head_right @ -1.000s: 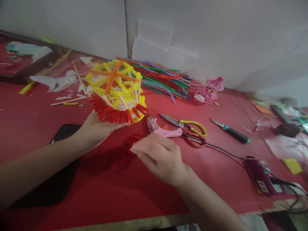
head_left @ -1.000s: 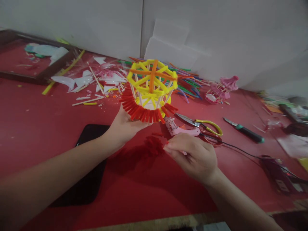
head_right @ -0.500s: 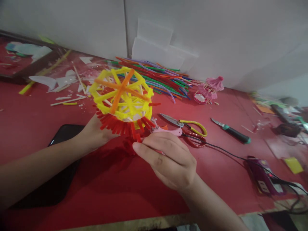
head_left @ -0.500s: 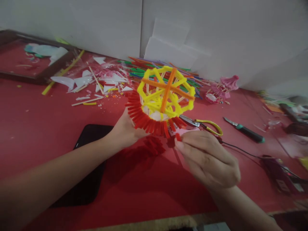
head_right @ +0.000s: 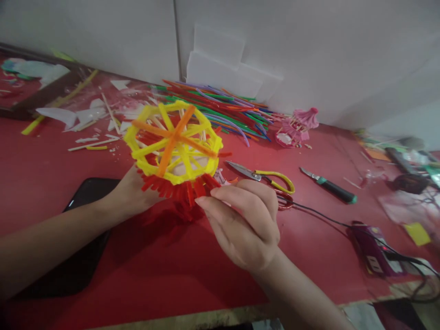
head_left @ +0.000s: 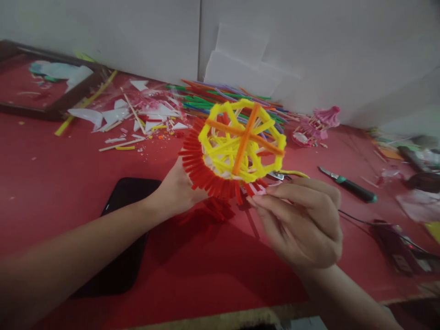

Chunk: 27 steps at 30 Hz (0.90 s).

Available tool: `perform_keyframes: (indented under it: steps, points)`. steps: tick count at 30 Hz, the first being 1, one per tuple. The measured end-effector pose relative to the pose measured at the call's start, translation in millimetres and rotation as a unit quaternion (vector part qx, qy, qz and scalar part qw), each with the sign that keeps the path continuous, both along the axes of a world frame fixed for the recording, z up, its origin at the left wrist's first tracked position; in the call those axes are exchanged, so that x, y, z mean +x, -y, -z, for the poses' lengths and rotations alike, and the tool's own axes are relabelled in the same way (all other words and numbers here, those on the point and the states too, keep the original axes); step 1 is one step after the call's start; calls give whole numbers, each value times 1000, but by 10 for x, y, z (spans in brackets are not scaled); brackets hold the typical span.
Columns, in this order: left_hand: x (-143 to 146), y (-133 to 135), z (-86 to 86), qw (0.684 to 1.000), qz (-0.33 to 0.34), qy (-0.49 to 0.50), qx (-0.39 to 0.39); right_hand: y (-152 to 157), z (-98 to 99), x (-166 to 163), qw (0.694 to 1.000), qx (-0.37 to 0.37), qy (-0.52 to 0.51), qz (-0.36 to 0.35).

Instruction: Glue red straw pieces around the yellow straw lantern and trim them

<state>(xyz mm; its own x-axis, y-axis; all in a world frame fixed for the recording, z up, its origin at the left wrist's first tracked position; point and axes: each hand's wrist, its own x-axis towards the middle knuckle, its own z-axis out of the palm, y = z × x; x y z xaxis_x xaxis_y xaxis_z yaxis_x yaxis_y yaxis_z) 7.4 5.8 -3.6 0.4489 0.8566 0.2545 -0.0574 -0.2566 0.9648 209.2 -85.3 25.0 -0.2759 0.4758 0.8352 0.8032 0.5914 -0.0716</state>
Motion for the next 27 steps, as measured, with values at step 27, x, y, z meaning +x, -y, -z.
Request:
perform_keyframes:
  steps: [27]
  points:
    - [39, 12, -35, 995, 36, 87, -17, -27, 89, -110, 999, -13, 1, 50]
